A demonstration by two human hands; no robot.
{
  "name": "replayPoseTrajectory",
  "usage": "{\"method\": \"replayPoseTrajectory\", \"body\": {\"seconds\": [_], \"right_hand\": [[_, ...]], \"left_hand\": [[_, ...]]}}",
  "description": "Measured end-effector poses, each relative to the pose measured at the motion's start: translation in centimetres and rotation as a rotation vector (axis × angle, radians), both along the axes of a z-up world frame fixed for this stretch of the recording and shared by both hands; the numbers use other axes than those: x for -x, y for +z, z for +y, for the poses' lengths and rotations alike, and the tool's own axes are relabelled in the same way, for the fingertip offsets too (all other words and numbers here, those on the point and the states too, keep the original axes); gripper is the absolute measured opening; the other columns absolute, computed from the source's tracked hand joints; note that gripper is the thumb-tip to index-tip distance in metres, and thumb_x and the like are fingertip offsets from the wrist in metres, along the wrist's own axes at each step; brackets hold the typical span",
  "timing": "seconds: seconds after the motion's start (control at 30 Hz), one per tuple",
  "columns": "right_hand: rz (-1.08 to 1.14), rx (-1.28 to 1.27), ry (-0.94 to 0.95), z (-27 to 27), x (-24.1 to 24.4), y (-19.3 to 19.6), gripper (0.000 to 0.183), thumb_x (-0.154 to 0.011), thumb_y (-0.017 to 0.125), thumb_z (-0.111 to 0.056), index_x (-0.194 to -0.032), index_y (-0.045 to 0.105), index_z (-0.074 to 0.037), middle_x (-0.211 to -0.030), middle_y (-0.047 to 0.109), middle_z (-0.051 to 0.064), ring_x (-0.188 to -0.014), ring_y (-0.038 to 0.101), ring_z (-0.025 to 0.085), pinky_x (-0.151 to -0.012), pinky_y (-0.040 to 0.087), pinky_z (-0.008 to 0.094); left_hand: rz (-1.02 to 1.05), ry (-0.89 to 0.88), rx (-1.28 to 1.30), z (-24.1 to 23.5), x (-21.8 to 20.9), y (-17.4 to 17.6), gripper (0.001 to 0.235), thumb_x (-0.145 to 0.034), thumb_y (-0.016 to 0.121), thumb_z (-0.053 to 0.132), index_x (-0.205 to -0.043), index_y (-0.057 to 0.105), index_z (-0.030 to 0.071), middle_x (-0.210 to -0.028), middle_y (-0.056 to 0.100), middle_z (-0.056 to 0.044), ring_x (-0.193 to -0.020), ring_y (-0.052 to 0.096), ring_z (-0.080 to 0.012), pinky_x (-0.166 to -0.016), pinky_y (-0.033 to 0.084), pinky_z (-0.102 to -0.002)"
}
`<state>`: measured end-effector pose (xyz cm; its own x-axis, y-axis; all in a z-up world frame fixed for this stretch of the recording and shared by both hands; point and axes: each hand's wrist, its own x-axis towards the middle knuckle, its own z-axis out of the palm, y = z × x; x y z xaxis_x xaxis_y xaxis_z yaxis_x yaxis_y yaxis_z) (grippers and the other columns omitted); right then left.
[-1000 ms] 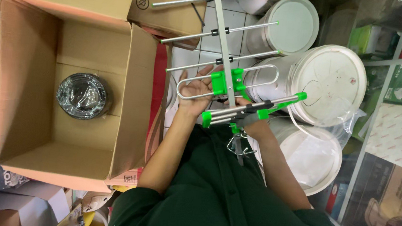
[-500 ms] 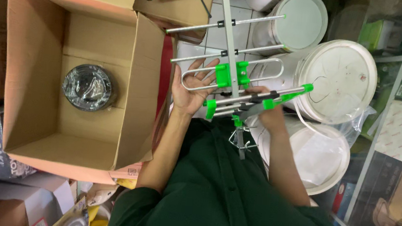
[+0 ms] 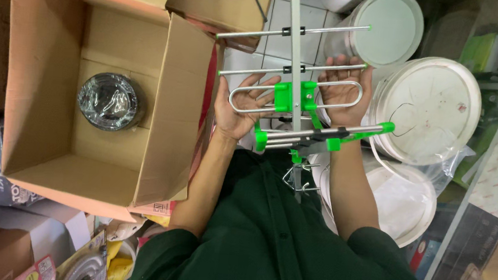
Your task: The person assembles a television antenna by connecting metal rods to a green plastic housing and tightening a screw with a screwdriver.
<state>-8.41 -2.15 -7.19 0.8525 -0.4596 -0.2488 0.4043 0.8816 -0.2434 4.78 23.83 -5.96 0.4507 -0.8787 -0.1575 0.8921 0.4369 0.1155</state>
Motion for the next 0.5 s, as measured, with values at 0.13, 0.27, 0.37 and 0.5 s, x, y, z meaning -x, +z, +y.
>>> {"method": "replayPoseTrajectory", "body": {"seconds": [0.13,0.27,0.37,0.5], "right_hand": [[0.012,-0.043,0.034,-0.5,0.8,-0.3,0.05,-0.106,0.048,-0.052,-0.121,0.068,-0.009,-0.136,0.068,0.016,-0.14,0.056,0.038,-0.105,0.054,0.055],[0.077,-0.019,0.07,-1.3,1.2,0.2,0.046,-0.11,0.048,-0.048,-0.118,0.067,-0.007,-0.135,0.068,0.016,-0.14,0.056,0.039,-0.102,0.056,0.056],[0.071,-0.059,0.054,-0.7,1.0,0.2,0.045,-0.109,0.047,-0.048,-0.116,0.067,-0.008,-0.131,0.068,0.016,-0.139,0.058,0.041,-0.104,0.057,0.06],[0.041,-0.003,0.06,-0.3,1.3,0.4,0.043,-0.109,0.047,-0.048,-0.111,0.065,-0.009,-0.127,0.068,0.017,-0.137,0.06,0.042,-0.098,0.058,0.059]], "left_hand": [[-0.08,0.08,-0.001,0.0,-0.6,-0.2,0.089,-0.099,0.033,0.074,-0.153,0.046,0.003,-0.16,0.042,-0.029,-0.146,0.042,-0.0464,-0.117,0.041,-0.064],[-0.042,0.215,0.026,-0.2,-2.1,-0.7,0.07,-0.106,0.034,0.06,-0.14,0.058,0.004,-0.159,0.046,-0.025,-0.152,0.039,-0.0445,-0.121,0.039,-0.067],[-0.129,0.243,0.011,-0.5,-2.4,-0.8,0.059,-0.111,0.033,0.051,-0.124,0.065,0.004,-0.151,0.052,-0.026,-0.15,0.041,-0.0462,-0.119,0.039,-0.071],[-0.17,0.24,0.048,-0.7,-1.8,-0.2,0.058,-0.114,0.029,0.049,-0.106,0.065,0.004,-0.14,0.059,-0.028,-0.147,0.043,-0.0475,-0.116,0.04,-0.072]]}}
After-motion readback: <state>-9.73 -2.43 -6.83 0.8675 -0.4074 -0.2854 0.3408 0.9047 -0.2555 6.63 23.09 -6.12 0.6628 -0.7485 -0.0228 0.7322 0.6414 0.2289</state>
